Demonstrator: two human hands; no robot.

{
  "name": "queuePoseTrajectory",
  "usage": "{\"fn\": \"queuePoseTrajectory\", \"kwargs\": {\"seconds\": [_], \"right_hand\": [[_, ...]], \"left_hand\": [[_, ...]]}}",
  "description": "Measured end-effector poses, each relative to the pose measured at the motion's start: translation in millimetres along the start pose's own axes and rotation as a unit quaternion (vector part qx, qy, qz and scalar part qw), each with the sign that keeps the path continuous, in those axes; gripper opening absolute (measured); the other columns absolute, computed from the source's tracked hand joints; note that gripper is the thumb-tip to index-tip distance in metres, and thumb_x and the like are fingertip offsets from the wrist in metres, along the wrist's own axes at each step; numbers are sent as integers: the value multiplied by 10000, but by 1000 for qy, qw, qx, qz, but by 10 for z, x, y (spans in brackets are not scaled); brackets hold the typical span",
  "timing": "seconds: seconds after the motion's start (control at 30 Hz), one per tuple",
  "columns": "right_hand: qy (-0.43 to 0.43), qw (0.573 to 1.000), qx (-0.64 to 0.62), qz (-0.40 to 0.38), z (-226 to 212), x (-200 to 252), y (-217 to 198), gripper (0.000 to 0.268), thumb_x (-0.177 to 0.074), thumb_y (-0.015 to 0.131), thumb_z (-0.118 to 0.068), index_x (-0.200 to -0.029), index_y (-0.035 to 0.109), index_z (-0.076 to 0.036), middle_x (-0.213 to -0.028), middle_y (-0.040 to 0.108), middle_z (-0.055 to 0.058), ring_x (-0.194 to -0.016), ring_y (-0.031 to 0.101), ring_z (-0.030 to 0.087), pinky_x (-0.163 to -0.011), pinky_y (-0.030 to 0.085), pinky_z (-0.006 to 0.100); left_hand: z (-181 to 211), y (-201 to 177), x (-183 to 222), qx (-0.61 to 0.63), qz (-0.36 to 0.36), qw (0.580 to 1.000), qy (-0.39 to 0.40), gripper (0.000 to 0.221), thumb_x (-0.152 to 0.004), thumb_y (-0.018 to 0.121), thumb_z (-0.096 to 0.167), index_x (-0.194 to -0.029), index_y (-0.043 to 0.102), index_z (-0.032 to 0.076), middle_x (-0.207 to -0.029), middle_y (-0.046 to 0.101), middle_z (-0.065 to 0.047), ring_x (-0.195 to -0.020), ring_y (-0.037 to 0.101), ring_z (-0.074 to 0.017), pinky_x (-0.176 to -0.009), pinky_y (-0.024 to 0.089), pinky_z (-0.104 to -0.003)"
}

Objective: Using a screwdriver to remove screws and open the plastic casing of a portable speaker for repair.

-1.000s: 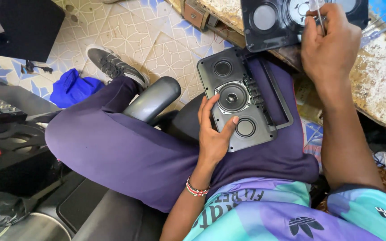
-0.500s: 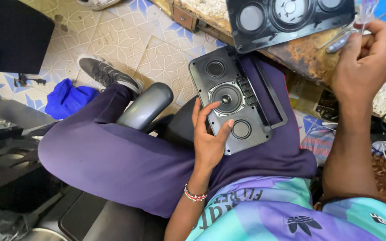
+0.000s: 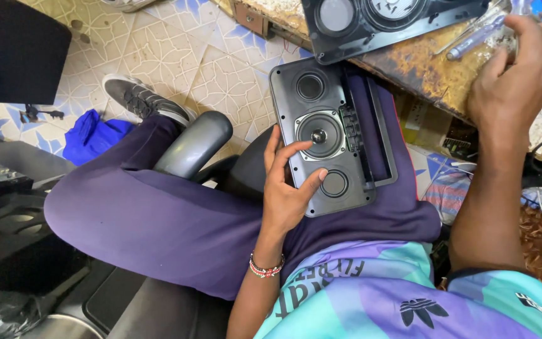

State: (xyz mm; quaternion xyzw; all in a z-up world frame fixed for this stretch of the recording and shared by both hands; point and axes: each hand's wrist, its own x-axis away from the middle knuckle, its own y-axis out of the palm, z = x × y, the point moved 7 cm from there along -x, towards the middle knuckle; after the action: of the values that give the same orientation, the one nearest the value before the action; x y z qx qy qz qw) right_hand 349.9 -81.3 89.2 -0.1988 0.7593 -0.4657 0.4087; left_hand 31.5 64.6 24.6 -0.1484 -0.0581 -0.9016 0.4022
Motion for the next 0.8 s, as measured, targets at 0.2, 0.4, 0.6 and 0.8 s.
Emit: {"fn": "queuePoseTrajectory", "kwargs": {"seconds": [0.2, 0.4, 0.6, 0.8], "right_hand": [[-21, 1000, 7, -10, -465, 58, -198, 295, -1023, 780, 231, -1296, 671, 193, -1227, 482, 296, -1139, 518, 440, -962, 469, 530], [42, 956, -185, -225, -1186, 534, 128, 265, -1051, 639, -95, -1261, 724, 41, -1073, 710, 173, -779, 620, 241, -683, 520, 372], [110, 925, -196, -308, -1432, 637, 388, 677, -1009, 695, -373, -1488, 489, 60, -1148, 652, 385, -951, 676, 518, -810, 547, 632], [92, 907, -334, -239, -1527, 572, 398, 412, -1021, 530, 98, -1426, 507, 167, -1196, 633, 425, -1087, 637, 560, -838, 583, 559]], "left_hand": [[50, 15, -3, -26, 3, 998, 51, 390, -864, 792, 291, -1227, 658, 241, -1687, 221, -185, -1595, 231, -239, -1300, 215, -430], [120, 30, 28, -35, 0, 998, 45, 381, -874, 774, 323, -1225, 658, 228, -1690, 209, -183, -1601, 217, -243, -1298, 219, -444], [118, 28, 114, 17, 24, 996, 81, 405, -823, 863, 166, -1198, 710, 163, -1690, 215, -194, -1542, 309, -397, -1256, 262, -497], [111, -49, 186, 29, 54, 994, 95, 482, -834, 862, 193, -1277, 675, 161, -1688, 226, -196, -1541, 313, -379, -1240, 296, -487]]}}
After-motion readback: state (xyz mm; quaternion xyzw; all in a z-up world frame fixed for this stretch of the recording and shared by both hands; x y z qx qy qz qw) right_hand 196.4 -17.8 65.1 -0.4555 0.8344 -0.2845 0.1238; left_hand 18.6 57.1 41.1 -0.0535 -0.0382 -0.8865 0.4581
